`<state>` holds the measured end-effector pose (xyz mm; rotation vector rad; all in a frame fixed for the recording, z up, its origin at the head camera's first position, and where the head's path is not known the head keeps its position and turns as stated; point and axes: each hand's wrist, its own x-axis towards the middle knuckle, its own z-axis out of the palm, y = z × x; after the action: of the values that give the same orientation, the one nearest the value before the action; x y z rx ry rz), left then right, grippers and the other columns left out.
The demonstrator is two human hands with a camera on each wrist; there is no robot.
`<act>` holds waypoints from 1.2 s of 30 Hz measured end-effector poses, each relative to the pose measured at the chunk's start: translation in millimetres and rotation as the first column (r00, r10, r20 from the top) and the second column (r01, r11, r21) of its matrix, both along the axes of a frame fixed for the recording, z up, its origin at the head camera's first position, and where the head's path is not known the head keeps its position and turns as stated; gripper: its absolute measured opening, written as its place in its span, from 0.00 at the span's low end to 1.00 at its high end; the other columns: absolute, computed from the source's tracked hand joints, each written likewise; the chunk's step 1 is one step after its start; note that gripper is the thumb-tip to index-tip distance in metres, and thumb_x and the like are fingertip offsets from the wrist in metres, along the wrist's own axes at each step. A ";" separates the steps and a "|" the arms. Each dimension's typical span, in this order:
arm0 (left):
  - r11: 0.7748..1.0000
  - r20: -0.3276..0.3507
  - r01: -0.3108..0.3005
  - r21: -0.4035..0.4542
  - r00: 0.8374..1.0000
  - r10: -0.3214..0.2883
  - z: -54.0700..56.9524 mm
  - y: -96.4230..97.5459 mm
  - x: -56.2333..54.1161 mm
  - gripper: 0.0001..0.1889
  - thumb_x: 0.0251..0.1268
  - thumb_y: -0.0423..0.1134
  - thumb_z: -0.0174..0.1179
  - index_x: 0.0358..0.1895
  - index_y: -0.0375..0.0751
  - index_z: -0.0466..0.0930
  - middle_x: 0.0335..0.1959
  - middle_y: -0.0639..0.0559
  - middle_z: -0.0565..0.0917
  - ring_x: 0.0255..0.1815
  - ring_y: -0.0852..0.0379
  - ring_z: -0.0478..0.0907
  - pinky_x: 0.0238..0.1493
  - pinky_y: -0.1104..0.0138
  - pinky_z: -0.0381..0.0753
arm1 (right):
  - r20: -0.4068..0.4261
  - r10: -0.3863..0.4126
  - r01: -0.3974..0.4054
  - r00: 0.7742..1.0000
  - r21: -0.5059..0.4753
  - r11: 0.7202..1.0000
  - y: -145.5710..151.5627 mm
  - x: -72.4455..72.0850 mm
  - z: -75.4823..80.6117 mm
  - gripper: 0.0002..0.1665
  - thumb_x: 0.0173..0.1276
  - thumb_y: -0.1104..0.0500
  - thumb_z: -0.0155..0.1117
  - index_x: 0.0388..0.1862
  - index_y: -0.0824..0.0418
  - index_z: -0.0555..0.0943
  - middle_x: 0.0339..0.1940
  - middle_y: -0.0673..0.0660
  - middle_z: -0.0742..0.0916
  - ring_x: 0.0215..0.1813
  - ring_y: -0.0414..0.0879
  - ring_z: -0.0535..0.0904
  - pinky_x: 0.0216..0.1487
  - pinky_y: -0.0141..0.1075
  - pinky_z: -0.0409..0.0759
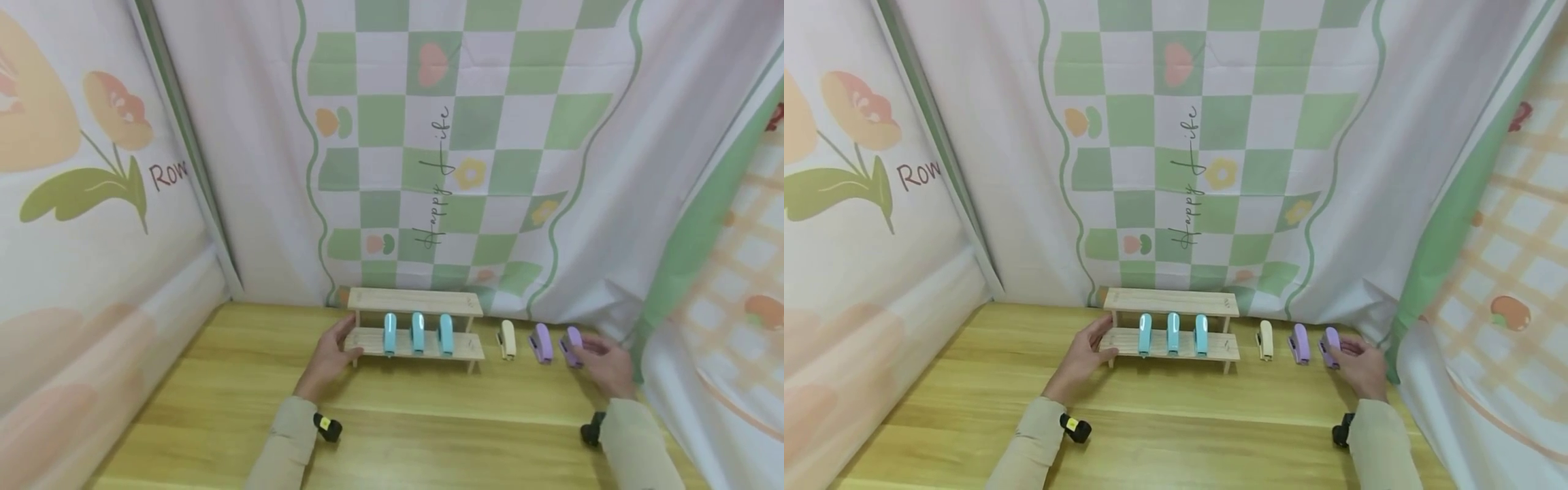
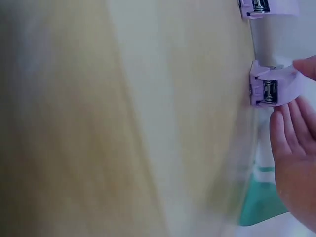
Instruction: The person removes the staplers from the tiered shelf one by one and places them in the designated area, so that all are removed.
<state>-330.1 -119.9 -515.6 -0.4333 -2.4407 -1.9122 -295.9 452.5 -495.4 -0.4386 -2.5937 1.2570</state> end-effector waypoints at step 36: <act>1.000 0.009 -0.001 0.001 1.000 0.001 1.9 -0.5 3.3 0.41 0.70 0.29 0.66 0.84 0.43 0.58 0.84 0.41 0.63 0.86 0.40 0.58 0.88 0.46 0.56 | -0.272 0.200 -0.235 0.941 -0.102 0.966 -258.3 9.3 15.9 0.35 0.65 0.52 0.80 0.66 0.66 0.80 0.62 0.66 0.87 0.64 0.61 0.85 0.66 0.48 0.88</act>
<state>-326.7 -120.4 -513.7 -0.4245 -2.4450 -1.9199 -286.5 194.1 -479.5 -0.0016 -2.3941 1.4562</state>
